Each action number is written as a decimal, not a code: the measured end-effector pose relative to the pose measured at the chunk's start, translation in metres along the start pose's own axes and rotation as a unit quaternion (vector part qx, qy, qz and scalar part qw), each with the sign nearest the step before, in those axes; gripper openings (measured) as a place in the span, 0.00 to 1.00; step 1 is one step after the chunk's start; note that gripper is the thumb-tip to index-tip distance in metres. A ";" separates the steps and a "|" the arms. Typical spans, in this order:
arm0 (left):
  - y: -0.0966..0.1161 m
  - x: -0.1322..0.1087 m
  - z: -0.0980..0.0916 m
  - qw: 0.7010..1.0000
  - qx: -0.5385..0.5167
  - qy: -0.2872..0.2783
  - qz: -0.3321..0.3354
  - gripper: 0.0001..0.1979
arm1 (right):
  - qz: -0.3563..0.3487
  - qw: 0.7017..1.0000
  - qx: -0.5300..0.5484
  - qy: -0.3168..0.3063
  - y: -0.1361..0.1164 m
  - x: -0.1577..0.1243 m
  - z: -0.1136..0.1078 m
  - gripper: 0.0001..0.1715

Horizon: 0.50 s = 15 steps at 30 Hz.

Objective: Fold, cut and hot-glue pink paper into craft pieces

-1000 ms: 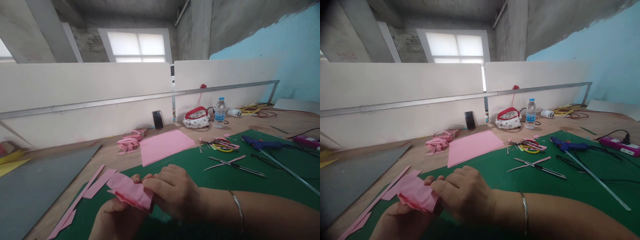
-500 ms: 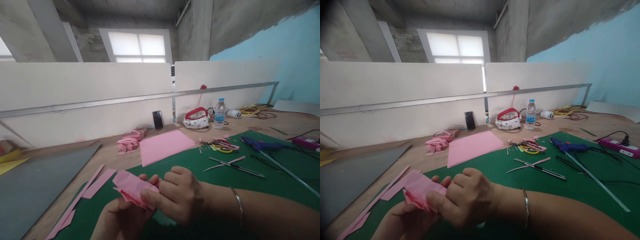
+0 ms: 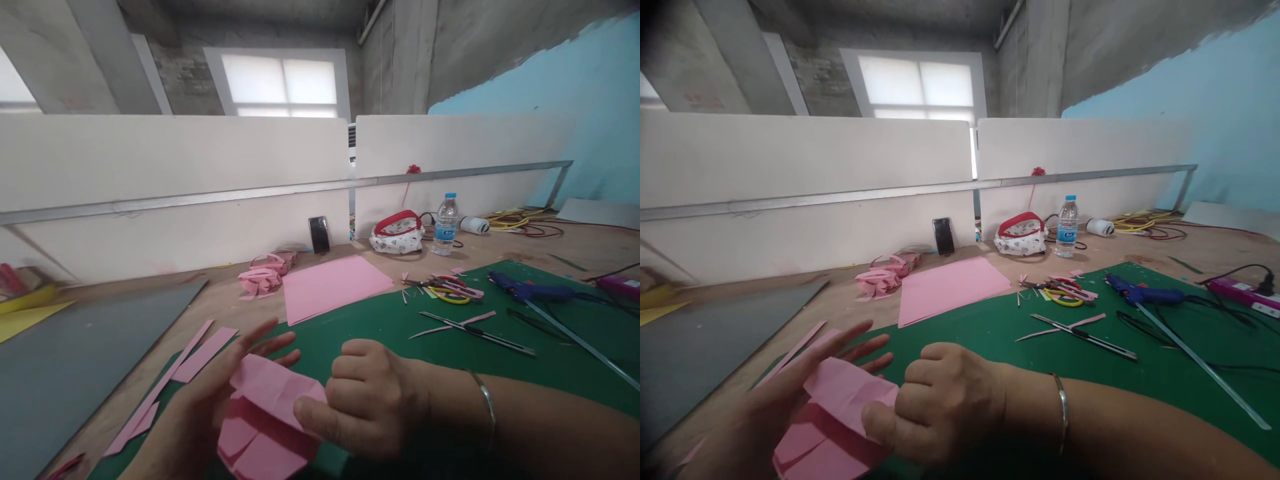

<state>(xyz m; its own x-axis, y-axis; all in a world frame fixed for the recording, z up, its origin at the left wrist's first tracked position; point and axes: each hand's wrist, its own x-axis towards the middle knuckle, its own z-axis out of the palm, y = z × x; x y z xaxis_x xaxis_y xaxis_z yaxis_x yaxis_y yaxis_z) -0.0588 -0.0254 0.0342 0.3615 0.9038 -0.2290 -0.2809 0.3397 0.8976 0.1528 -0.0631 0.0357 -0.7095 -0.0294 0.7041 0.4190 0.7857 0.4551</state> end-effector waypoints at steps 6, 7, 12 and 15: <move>0.006 0.003 -0.007 0.930 0.345 0.065 0.106 0.15 | -0.011 0.999 0.000 -0.033 0.005 -0.010 0.004 0.10; 0.005 0.005 -0.008 0.921 0.371 0.061 0.103 0.16 | -0.011 0.999 0.002 -0.042 0.005 -0.011 0.005 0.10; 0.000 0.010 -0.011 0.922 0.361 0.073 0.121 0.16 | 0.022 0.997 -0.029 -0.063 0.002 -0.012 0.009 0.11; -0.001 0.009 -0.007 0.949 0.257 0.134 0.126 0.13 | 0.026 0.998 -0.049 -0.030 0.001 -0.013 0.012 0.11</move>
<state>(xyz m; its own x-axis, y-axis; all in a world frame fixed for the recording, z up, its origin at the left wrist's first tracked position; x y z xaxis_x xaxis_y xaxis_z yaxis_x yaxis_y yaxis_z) -0.0614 -0.0159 0.0284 0.0816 0.9966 -0.0092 0.1672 -0.0046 0.9859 0.1557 -0.0543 0.0208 -0.7173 0.0489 0.6951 0.5071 0.7207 0.4726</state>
